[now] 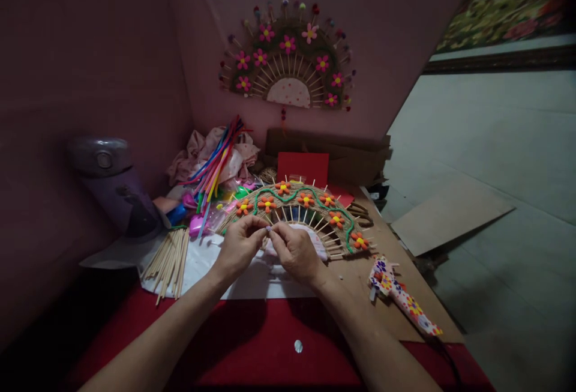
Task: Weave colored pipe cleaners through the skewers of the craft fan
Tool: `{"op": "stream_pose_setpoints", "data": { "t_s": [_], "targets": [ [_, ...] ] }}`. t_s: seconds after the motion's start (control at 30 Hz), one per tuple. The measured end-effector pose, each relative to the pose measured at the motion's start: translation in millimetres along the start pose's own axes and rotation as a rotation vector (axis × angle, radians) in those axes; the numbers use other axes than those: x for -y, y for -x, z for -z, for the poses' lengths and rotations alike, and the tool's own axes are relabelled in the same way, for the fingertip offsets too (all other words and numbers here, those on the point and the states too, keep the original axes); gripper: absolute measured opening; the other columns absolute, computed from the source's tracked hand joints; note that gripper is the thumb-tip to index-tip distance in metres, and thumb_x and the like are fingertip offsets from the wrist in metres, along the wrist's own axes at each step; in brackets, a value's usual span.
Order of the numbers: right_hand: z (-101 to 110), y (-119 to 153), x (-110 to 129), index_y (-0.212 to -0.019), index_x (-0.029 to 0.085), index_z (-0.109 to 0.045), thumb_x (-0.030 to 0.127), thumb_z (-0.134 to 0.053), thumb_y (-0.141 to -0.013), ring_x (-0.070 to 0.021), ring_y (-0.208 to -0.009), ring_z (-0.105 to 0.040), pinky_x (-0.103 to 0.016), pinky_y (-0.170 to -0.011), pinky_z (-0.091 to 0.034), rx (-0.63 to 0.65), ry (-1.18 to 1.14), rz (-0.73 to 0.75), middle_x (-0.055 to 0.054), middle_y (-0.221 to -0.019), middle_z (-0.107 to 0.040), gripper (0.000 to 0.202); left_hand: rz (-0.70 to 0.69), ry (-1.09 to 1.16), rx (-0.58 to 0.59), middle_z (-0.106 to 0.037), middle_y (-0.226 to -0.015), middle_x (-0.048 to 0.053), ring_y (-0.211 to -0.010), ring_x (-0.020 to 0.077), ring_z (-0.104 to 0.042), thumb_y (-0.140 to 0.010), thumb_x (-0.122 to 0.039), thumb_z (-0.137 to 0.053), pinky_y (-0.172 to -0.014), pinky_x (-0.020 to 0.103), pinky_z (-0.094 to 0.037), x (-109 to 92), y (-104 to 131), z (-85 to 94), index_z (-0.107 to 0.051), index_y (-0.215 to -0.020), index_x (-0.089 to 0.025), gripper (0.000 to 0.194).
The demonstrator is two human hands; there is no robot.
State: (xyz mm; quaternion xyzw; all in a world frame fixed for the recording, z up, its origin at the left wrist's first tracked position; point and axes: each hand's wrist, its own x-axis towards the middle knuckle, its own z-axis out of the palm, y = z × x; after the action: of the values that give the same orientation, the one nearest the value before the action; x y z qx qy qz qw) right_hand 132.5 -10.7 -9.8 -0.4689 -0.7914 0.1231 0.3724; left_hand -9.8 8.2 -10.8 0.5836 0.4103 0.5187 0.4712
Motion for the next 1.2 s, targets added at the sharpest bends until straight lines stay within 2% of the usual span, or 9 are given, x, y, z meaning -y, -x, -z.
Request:
{"op": "stream_pose_setpoints", "data": {
  "t_s": [0.13, 0.27, 0.4, 0.5, 0.7, 0.9, 1.07, 1.2],
  "targets": [
    [2.3, -1.6, -4.6, -0.077, 0.018, -0.055, 0.023, -0.041, -0.089, -0.0109, -0.056, -0.052, -0.021, -0.056, -0.033, 0.03, 0.043, 0.031, 0.001, -0.06, -0.055, 0.019, 0.021, -0.092, 0.063, -0.052, -0.048, -0.004, -0.037, 0.0076, -0.046, -0.071, -0.025, -0.061, -0.035, 0.019, -0.036, -0.8, -1.5, 3.6, -0.059, -0.072, -0.012, 0.013],
    [6.8, -2.7, -5.6, -0.076, 0.018, -0.058, 0.02, -0.045, -0.086, -0.011, -0.059, -0.052, -0.021, -0.06, -0.034, 0.055, 0.056, 0.062, 0.001, -0.061, -0.056, 0.017, 0.094, -0.068, 0.173, -0.058, -0.05, -0.001, -0.042, 0.0107, -0.054, -0.068, -0.026, -0.064, -0.042, 0.022, -0.044, -10.7, -2.0, 9.4, -0.059, -0.072, -0.011, 0.016],
    [10.7, -3.4, -4.2, -0.069, 0.017, -0.058, 0.016, -0.048, -0.081, -0.0094, -0.056, -0.048, -0.02, -0.059, -0.033, 0.085, 0.009, 0.071, 0.003, -0.057, -0.052, 0.016, 0.196, -0.049, 0.245, -0.06, -0.046, 0.001, -0.041, 0.0093, -0.054, -0.066, -0.023, -0.065, -0.041, 0.018, -0.041, -23.2, -1.1, 13.5, -0.06, -0.068, -0.01, 0.014],
    [8.9, -3.1, -2.9, -0.065, 0.017, -0.056, 0.014, -0.049, -0.079, -0.0083, -0.053, -0.046, -0.02, -0.057, -0.032, 0.068, -0.022, 0.051, 0.004, -0.055, -0.049, 0.017, 0.195, -0.022, 0.231, -0.06, -0.045, 0.0, -0.04, 0.0088, -0.054, -0.064, -0.02, -0.064, -0.041, 0.017, -0.04, -22.9, -0.2, 11.4, -0.059, -0.066, -0.011, 0.01],
    [3.2, -2.6, -3.5, -0.063, 0.018, -0.054, 0.014, -0.05, -0.077, -0.0086, -0.052, -0.045, -0.02, -0.054, -0.031, 0.006, 0.013, -0.001, 0.004, -0.054, -0.049, 0.015, 0.079, -0.018, 0.146, -0.058, -0.049, -0.002, -0.041, 0.0102, -0.055, -0.065, -0.017, -0.062, -0.042, 0.021, -0.045, -7.5, -0.6, 2.6, -0.058, -0.066, -0.012, 0.007],
    [14.9, -4.7, -7.7, -0.073, 0.018, -0.061, 0.019, -0.047, -0.083, -0.0096, -0.055, -0.048, -0.02, -0.057, -0.034, 0.081, -0.031, 0.053, 0.003, -0.058, -0.054, 0.017, 0.16, 0.022, 0.225, -0.061, -0.052, 0.0, -0.042, 0.0115, -0.057, -0.065, -0.026, -0.067, -0.042, 0.022, -0.047, -17.2, -0.8, 4.8, -0.061, -0.068, -0.011, 0.017],
    [16.5, -6.2, -6.7, -0.08, 0.017, -0.06, 0.024, -0.041, -0.09, -0.0102, -0.059, -0.051, -0.02, -0.058, -0.036, 0.052, -0.134, 0.047, 0.001, -0.065, -0.057, 0.022, 0.229, 0.201, 0.155, -0.063, -0.058, 0.002, -0.043, 0.0103, -0.057, -0.065, -0.029, -0.071, -0.042, 0.023, -0.048, -19.9, -1.0, 7.5, -0.061, -0.069, -0.01, 0.022],
    [6.2, -2.5, -5.3, -0.081, 0.018, -0.058, 0.02, -0.041, -0.089, -0.0114, -0.064, -0.053, -0.022, -0.063, -0.037, -0.009, -0.042, 0.088, 0.0, -0.07, -0.059, 0.019, 0.291, 0.314, 0.082, -0.064, -0.06, 0.003, -0.045, 0.0103, -0.057, -0.061, -0.024, -0.074, -0.041, 0.021, -0.047, -17.0, -2.4, 6.9, -0.06, -0.07, -0.009, 0.022]
  ]
}}
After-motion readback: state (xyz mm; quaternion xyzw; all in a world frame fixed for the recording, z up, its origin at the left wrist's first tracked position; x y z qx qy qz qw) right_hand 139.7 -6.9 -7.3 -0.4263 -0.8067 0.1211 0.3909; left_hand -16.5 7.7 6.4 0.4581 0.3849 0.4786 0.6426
